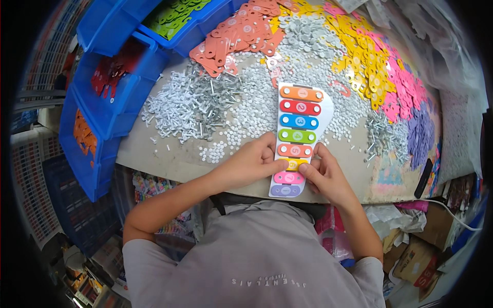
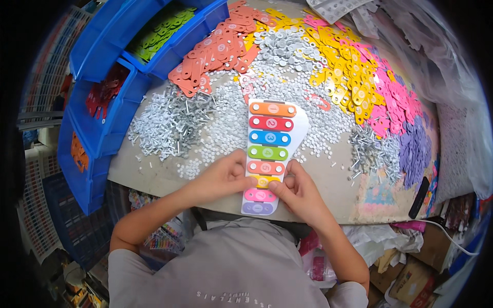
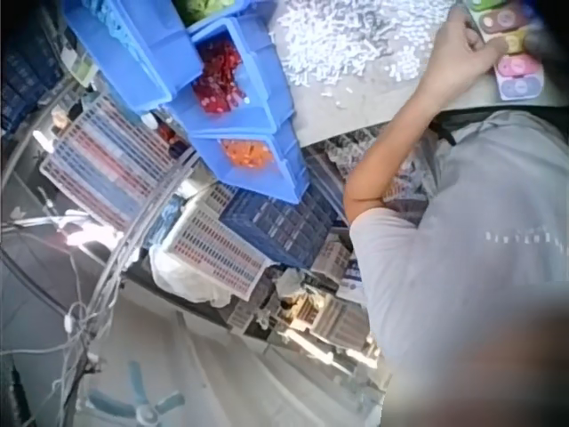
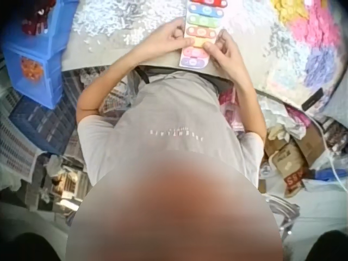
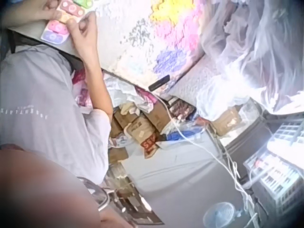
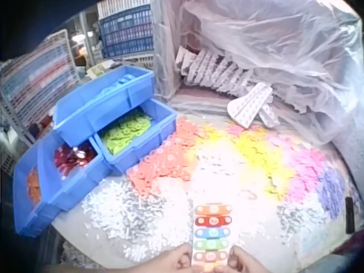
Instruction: The recorder is assembling small toy xylophones by manually inserting colorful plastic keys into a white plastic base.
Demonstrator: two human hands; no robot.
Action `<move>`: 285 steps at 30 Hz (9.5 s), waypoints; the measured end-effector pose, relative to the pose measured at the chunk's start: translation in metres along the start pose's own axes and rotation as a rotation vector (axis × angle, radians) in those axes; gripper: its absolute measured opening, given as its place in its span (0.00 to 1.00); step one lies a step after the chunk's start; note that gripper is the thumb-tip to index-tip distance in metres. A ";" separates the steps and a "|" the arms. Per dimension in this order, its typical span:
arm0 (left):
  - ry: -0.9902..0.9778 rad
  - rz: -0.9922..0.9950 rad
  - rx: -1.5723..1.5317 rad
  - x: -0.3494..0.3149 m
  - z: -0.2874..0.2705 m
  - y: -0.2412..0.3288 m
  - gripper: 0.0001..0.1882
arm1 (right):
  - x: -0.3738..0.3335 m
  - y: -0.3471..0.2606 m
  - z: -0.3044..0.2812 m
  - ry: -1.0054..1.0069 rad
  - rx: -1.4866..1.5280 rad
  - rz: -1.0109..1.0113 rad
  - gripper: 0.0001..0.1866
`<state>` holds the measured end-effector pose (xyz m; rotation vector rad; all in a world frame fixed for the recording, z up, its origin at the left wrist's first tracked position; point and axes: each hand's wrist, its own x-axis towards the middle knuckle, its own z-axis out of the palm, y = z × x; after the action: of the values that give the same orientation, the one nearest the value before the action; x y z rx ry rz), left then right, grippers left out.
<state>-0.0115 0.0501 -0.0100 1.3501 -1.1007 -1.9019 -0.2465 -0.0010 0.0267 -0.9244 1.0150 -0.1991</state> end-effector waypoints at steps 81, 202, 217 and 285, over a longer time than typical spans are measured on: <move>0.163 0.071 -0.274 -0.046 0.027 -0.008 0.05 | -0.028 0.030 0.029 0.456 -0.853 -0.948 0.11; 0.362 0.257 0.078 -0.043 0.073 -0.045 0.21 | -0.033 0.050 0.029 0.146 -0.063 -0.158 0.16; 0.649 0.780 0.055 -0.115 0.063 -0.039 0.48 | -0.071 -0.006 0.108 0.040 -1.100 -0.776 0.09; 0.950 0.772 1.097 -0.057 0.034 -0.058 0.09 | 0.202 -0.215 -0.174 0.789 -0.088 -0.997 0.13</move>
<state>-0.0235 0.1356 -0.0268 1.6412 -1.7552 0.0684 -0.2201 -0.3425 0.0214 -1.4212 1.1832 -1.4503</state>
